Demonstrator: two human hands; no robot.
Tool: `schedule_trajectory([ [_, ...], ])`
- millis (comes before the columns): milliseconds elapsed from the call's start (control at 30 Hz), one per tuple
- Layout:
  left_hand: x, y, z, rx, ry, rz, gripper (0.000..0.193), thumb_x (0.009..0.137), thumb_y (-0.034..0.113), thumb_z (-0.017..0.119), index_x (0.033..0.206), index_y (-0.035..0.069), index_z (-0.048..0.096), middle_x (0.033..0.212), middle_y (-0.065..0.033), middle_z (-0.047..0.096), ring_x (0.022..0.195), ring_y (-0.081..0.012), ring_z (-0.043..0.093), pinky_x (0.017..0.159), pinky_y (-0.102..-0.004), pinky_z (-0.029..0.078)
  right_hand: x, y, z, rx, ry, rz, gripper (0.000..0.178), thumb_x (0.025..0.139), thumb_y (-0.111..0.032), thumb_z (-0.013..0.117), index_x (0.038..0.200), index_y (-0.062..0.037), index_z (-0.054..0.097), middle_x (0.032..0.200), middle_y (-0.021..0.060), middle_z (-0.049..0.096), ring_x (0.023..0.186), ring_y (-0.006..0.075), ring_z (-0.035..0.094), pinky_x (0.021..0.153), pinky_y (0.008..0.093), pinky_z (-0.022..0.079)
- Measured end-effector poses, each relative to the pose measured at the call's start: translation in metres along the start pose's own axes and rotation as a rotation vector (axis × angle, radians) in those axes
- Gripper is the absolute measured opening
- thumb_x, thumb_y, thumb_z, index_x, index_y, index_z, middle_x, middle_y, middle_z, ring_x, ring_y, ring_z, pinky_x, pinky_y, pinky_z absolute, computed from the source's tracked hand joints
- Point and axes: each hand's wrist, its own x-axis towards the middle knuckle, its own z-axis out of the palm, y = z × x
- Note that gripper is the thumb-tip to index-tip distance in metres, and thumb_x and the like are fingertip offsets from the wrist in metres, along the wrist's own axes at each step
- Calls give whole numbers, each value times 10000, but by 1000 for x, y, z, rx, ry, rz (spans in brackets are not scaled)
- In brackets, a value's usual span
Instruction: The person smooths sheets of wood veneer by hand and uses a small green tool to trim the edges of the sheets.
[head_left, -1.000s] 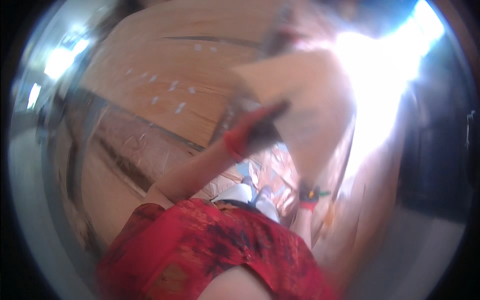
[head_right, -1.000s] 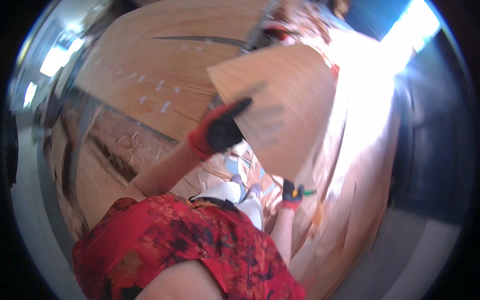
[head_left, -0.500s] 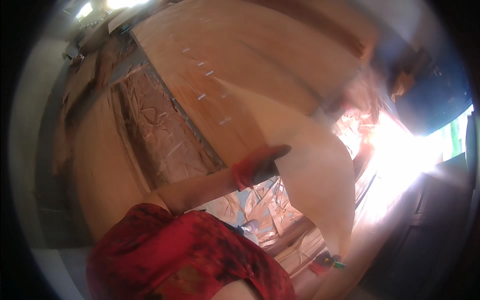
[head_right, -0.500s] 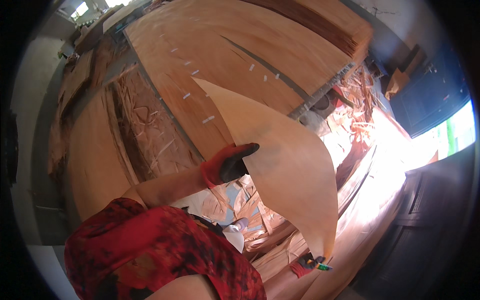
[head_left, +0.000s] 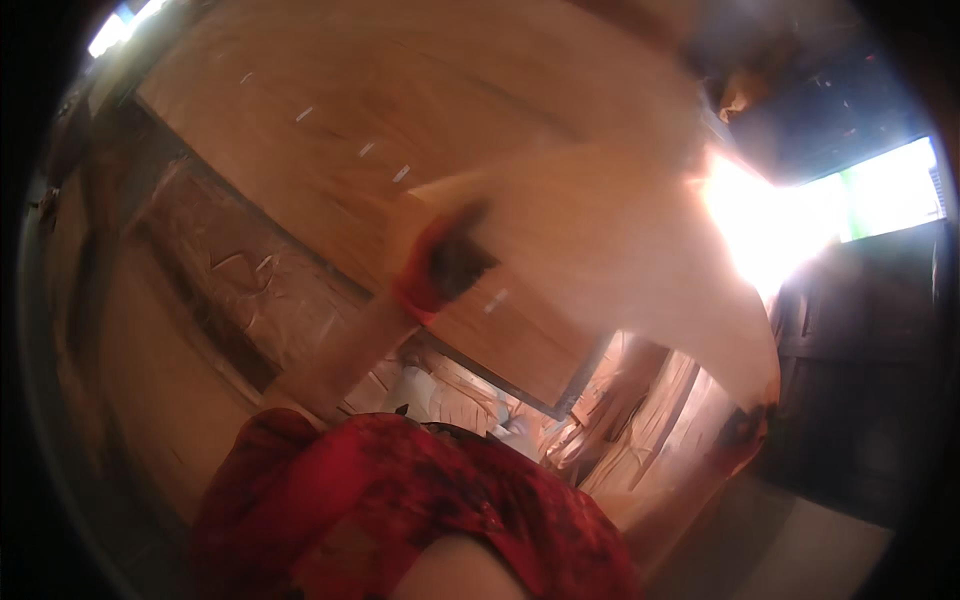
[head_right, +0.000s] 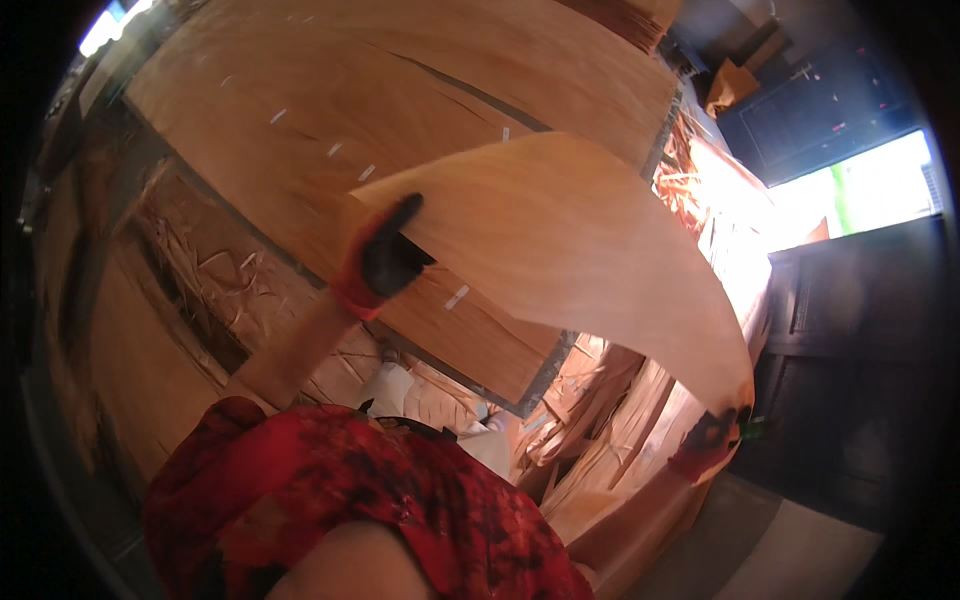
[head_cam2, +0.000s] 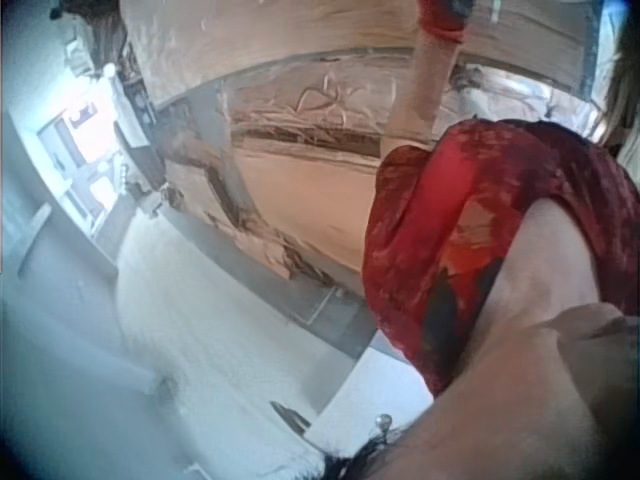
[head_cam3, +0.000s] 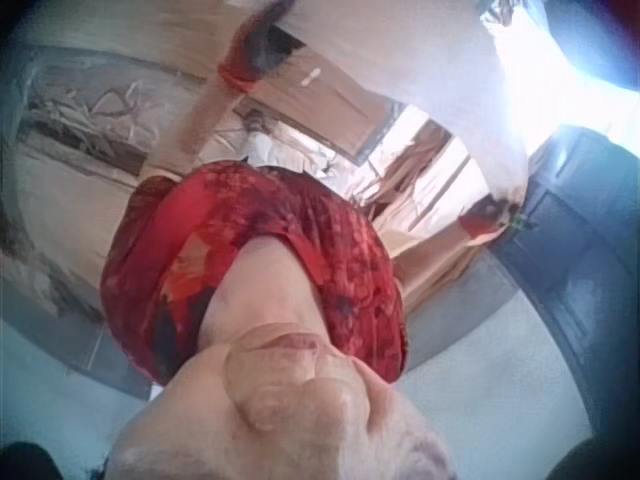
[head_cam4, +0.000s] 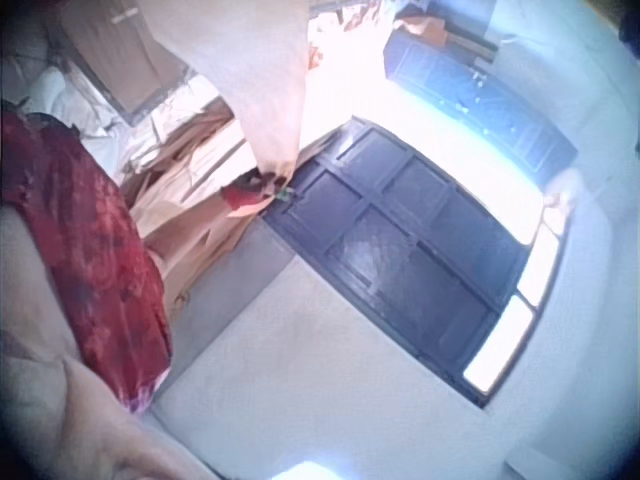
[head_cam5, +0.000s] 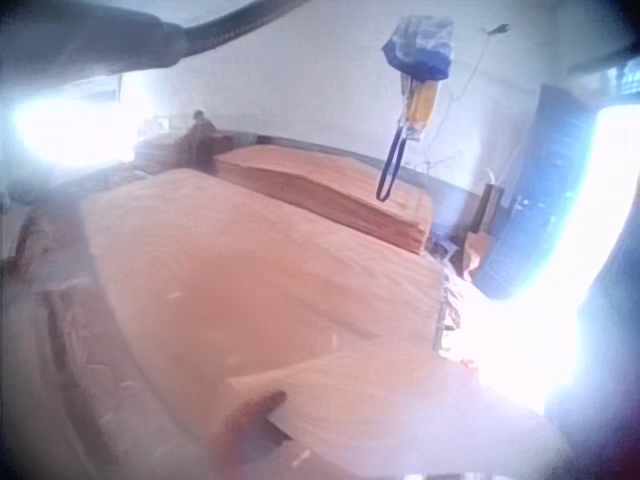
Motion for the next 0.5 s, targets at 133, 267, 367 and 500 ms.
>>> schedule_trajectory([
  [133,31,42,-36,-644,5,-230,330,1012,291,571,1281,100,582,1136,-67,672,1013,-215,658,807,-350,574,28,-66,34,-28,-17,112,305,934,-73,663,1220,30,653,1303,224,626,1171,307,630,973,329,495],
  [267,13,45,-31,-461,148,-251,334,1041,287,514,1284,66,577,1172,-58,654,1057,-203,650,884,-369,554,74,-29,47,132,24,175,294,946,-177,659,1176,5,687,1279,206,643,1152,323,643,959,381,513],
  [367,-5,65,-44,136,-39,11,368,1062,295,468,1310,35,549,1207,-83,641,1118,-205,631,934,-379,547,104,-26,84,-179,5,-51,280,942,-198,668,1155,-19,694,1247,209,657,1100,333,660,913,398,531],
  [500,-7,91,-36,-222,185,-121,396,1065,263,463,1404,58,475,1314,-77,586,1098,-223,641,962,-416,537,169,-70,192,-496,98,-428,280,929,-228,683,1140,-44,691,1090,174,690,924,314,678,775,369,555],
])
